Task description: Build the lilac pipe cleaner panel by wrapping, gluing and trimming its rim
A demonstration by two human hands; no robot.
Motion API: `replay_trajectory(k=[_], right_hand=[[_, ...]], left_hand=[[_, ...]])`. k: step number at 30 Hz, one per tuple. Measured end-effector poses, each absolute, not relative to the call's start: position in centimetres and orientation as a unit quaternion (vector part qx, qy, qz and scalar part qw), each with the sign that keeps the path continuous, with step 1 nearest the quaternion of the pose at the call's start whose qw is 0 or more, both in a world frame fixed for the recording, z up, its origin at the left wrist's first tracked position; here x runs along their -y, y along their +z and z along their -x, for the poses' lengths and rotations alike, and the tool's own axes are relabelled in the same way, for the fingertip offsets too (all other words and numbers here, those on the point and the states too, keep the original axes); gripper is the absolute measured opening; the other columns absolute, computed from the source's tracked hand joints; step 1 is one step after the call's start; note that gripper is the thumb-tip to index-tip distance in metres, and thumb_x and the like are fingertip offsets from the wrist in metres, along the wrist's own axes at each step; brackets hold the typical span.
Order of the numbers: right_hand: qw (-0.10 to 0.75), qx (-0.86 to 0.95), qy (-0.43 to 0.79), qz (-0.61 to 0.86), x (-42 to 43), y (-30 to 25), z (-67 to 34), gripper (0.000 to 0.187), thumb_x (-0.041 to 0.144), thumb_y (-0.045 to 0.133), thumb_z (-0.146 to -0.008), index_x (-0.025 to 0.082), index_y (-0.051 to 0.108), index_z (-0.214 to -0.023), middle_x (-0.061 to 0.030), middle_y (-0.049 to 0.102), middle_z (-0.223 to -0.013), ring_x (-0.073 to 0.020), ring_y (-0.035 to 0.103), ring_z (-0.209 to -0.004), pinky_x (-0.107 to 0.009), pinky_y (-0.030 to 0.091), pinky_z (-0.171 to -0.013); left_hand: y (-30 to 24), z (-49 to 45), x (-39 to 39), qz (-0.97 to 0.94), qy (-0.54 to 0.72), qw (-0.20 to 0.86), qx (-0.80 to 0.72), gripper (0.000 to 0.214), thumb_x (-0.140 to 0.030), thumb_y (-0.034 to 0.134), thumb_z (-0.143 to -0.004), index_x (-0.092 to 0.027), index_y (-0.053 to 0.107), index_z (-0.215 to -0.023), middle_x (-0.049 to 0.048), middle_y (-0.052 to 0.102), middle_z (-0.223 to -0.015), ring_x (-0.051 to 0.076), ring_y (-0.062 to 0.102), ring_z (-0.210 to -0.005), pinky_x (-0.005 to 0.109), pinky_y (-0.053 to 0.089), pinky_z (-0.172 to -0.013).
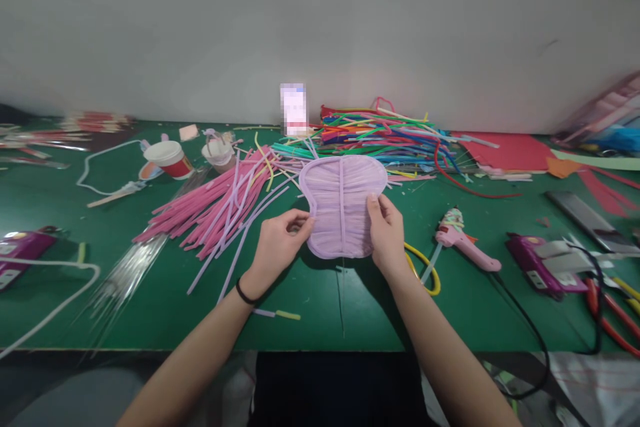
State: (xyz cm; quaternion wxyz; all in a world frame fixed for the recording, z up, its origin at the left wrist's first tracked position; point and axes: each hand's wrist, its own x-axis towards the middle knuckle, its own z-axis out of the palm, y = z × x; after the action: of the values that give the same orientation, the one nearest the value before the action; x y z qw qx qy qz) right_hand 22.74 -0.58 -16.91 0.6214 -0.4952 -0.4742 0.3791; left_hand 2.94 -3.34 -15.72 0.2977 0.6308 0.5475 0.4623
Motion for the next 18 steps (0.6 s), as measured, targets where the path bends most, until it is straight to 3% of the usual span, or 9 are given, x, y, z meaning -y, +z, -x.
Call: replay_trajectory(k=[4, 10, 14, 18], right_hand=[[0.647, 0.45, 0.387, 0.478, 0.64, -16.65, -22.73, 0.034, 0.051, 0.059, -0.09, 0.021, 0.053, -0.077, 0.0044, 0.047, -0.071, -0.0131, 0.038, -0.066, -0.025, 0.034, -0.062], [0.66, 0.431, 0.407, 0.46, 0.62, -16.77, -22.61, 0.038, 0.055, 0.063, -0.086, 0.02, 0.053, -0.076, 0.0052, 0.047, -0.07, -0.0117, 0.038, -0.066, -0.024, 0.034, -0.062], [0.669, 0.416, 0.418, 0.453, 0.53, -16.79, -22.65, 0.039, 0.056, 0.065, -0.084, 0.02, 0.054, -0.075, 0.0049, 0.05, -0.069, -0.0118, 0.041, -0.066, -0.024, 0.035, -0.062], [0.651, 0.425, 0.437, 0.453, 0.69, -16.62, -22.63, 0.037, 0.056, 0.065, -0.084, 0.021, 0.056, -0.076, 0.0022, 0.058, -0.074, -0.0137, 0.047, -0.069, -0.025, 0.037, -0.063]], left_hand=[[-15.75, -3.05, 3.45, -0.633, 0.438, 0.321, -0.552, 0.025, -0.044, 0.074, -0.079, -0.019, 0.072, -0.079, 0.0023, 0.071, -0.068, 0.018, 0.066, -0.062, 0.025, 0.05, -0.059], [-15.47, -2.98, 3.66, -0.643, 0.41, 0.367, -0.533, 0.035, -0.046, 0.064, -0.088, -0.017, 0.066, -0.068, -0.0005, 0.063, -0.054, 0.014, 0.06, -0.052, 0.023, 0.043, -0.053], [-15.43, -2.79, 3.55, -0.634, 0.424, 0.38, -0.524, 0.038, -0.047, 0.066, -0.086, -0.016, 0.063, -0.064, -0.0015, 0.057, -0.054, 0.012, 0.052, -0.053, 0.022, 0.038, -0.052], [-15.27, -2.62, 3.25, -0.576, 0.462, 0.441, -0.511, 0.044, -0.054, 0.055, -0.09, -0.017, 0.063, -0.069, 0.0004, 0.059, -0.063, 0.014, 0.054, -0.058, 0.024, 0.045, -0.056]])
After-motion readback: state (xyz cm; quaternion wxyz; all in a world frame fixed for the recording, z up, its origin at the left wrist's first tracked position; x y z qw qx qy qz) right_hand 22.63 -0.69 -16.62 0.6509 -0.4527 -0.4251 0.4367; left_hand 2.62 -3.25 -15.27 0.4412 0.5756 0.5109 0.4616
